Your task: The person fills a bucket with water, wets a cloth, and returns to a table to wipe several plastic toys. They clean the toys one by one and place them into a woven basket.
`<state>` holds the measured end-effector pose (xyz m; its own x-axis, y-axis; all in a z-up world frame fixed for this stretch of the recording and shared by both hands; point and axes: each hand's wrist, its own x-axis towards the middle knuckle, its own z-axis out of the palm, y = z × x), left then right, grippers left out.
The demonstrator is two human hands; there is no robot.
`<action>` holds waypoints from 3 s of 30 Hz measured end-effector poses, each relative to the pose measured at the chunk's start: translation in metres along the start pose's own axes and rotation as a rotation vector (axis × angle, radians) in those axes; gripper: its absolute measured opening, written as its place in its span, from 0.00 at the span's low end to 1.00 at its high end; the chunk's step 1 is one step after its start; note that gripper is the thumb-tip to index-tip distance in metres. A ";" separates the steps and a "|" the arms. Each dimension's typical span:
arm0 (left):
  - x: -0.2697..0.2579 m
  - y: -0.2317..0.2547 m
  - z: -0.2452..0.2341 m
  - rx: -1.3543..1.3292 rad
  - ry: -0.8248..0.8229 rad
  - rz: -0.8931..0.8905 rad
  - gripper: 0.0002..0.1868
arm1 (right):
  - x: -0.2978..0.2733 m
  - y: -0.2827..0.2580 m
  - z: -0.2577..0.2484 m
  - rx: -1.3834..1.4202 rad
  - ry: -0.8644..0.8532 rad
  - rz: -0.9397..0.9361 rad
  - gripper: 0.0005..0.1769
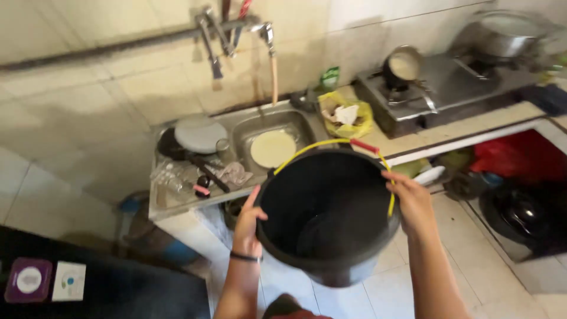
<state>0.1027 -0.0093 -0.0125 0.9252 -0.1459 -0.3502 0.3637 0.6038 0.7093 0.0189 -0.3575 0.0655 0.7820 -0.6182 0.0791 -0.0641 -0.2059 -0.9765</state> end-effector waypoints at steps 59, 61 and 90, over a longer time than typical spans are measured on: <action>0.349 0.056 0.001 0.139 0.427 0.381 0.51 | 0.366 0.033 0.396 0.118 -1.014 -0.152 0.27; 0.350 0.055 0.001 0.158 0.417 0.384 0.50 | 0.363 0.023 0.399 0.106 -0.971 -0.126 0.27; 0.338 0.045 0.010 0.132 0.398 0.406 0.51 | 0.393 -0.067 0.364 -0.653 -1.237 -0.380 0.17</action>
<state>0.4331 -0.0393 -0.0932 0.8907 0.3983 -0.2193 0.0224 0.4434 0.8961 0.5563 -0.3101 0.0887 0.8189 0.5200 -0.2430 0.2634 -0.7166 -0.6459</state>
